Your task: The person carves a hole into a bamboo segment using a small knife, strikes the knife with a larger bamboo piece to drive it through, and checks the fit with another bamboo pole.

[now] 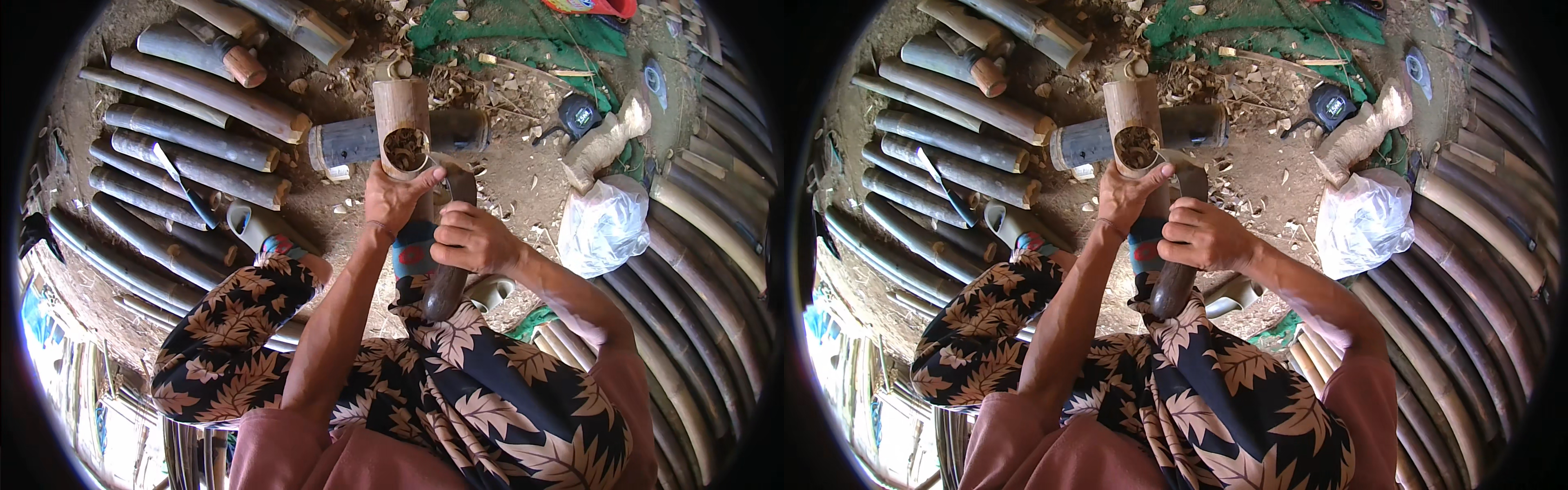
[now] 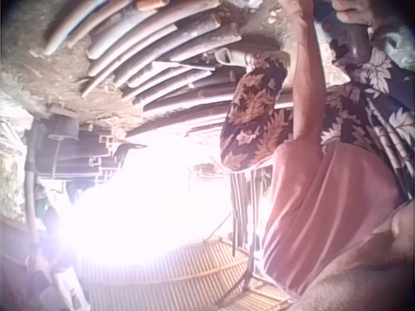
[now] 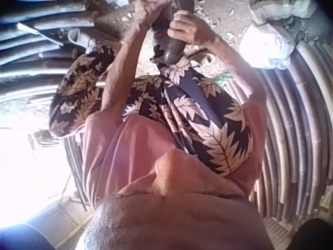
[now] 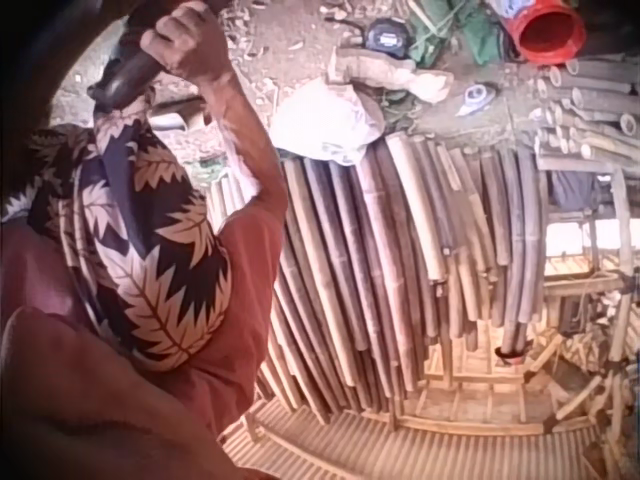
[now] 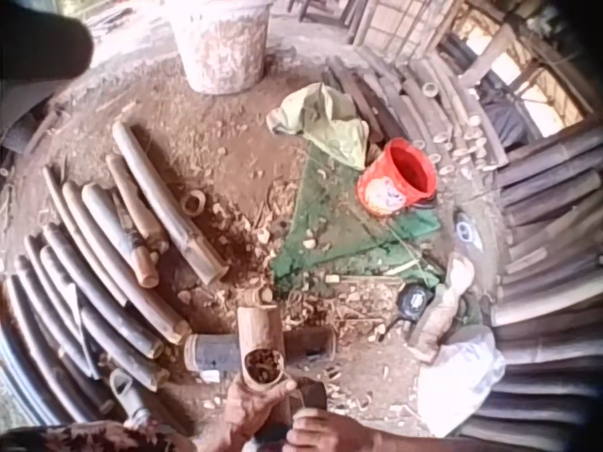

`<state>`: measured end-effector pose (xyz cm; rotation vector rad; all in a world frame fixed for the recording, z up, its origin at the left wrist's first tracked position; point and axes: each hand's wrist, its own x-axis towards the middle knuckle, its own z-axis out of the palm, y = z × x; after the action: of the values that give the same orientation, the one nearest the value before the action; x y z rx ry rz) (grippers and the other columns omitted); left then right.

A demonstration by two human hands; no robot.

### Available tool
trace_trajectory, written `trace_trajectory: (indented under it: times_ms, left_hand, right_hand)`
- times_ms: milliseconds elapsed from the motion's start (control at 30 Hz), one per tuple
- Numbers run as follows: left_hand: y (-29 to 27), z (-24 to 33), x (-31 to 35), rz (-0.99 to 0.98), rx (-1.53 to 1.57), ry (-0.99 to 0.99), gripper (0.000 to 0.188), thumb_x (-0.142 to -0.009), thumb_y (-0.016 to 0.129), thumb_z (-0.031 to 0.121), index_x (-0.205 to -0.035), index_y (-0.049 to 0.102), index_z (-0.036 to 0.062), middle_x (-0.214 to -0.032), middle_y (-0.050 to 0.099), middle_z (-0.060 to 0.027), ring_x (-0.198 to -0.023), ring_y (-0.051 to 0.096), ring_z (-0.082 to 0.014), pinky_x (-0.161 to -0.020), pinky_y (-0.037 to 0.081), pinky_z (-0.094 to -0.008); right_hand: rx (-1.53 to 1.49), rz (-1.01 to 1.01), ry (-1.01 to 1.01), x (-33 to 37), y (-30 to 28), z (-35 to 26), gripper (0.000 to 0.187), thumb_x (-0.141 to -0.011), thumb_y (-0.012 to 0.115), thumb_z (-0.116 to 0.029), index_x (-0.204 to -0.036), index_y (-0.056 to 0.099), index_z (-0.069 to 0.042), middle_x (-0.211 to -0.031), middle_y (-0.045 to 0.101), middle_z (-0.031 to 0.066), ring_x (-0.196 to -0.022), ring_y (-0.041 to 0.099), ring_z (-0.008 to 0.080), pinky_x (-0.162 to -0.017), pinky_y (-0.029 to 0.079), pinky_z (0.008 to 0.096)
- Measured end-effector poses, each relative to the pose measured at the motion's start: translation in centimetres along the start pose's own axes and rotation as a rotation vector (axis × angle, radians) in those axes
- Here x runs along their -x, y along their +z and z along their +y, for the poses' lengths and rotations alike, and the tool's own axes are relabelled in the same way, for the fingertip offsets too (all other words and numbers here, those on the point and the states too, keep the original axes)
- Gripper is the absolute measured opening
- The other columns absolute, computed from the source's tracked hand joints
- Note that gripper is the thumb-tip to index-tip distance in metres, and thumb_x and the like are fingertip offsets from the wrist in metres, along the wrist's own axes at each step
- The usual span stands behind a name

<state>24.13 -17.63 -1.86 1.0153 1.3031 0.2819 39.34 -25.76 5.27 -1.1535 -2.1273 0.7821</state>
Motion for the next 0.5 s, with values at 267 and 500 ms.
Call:
trace_trajectory:
  times_ms: [267, 500]
  left_hand:
    - [0.2, 1.0, 0.2, 0.045, -0.089, -0.135, 0.089, -0.06, 0.086, 0.058, -0.112, 0.053, -0.007, -0.102, 0.066, -0.016, -0.093, 0.065, -0.0257, -0.083, 0.052, -0.0363]
    - [-3.7, 0.2, 1.9, -0.288, 0.457, -0.154, 0.08, -0.074, 0.082, 0.042, -0.129, 0.046, -0.0023, -0.115, 0.059, -0.0124, -0.106, 0.055, -0.0185, -0.093, 0.045, -0.031]
  right_hand:
    - [0.005, 0.041, 0.046, 0.3, -0.5, 0.6, 0.015, -0.068, 0.065, -0.014, -0.081, 0.059, -0.01, -0.083, 0.053, 0.0026, -0.086, 0.055, 0.0209, -0.09, 0.049, 0.0386]
    - [-0.311, -0.036, 0.015, -4.0, -2.1, -0.8, 0.014, -0.073, 0.066, -0.014, -0.085, 0.06, -0.01, -0.088, 0.054, 0.0033, -0.089, 0.056, 0.0235, -0.085, 0.046, 0.0377]
